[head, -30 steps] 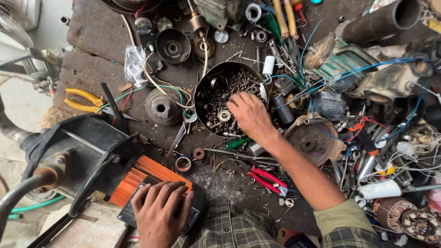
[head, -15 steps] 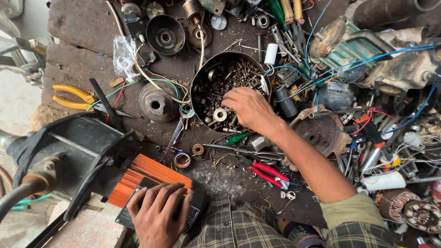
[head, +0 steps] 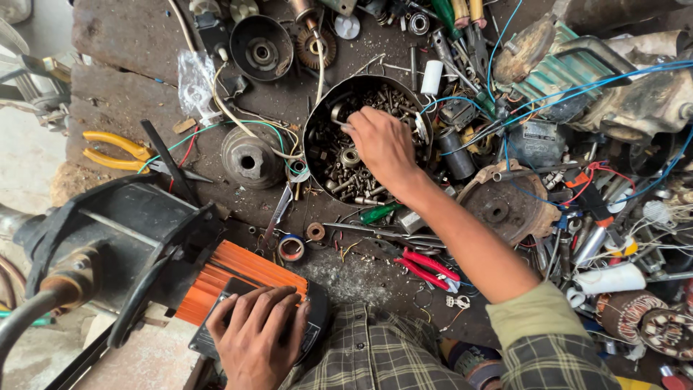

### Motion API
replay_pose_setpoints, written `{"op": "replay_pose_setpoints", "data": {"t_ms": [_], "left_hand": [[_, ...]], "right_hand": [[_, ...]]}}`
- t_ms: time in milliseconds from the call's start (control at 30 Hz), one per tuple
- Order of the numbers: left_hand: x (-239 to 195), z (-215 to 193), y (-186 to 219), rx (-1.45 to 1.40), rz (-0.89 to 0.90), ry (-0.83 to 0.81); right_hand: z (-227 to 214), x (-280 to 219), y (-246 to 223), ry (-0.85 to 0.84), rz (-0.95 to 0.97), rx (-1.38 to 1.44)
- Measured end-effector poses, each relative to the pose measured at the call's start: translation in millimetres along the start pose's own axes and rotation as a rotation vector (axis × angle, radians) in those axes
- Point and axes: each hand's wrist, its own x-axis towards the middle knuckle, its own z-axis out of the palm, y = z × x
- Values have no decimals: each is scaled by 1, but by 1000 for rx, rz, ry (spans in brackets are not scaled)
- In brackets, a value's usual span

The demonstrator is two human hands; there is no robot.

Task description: The person searches through a container of hardware to find screws and nuts, then uses a screwdriver to tighten screws on the terminal box of an orange and black electrical device. The person repeatedly selects fasteners and secures them into place on the device.

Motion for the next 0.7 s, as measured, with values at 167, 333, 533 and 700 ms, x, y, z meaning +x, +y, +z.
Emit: {"op": "replay_pose_setpoints", "data": {"t_ms": [167,333,533,700], "left_hand": [[0,-2,0,-22,10,19],[1,-2,-2,-26,48,47],[0,-4,0,-23,42,39],[3,-2,0,-38,46,71]], "right_hand": [[19,11,8,-24,123,32],[19,0,6,60,1,-13],[-6,3,4,41,64,292],[-54,-43,-11,-78,144,1325]]}}
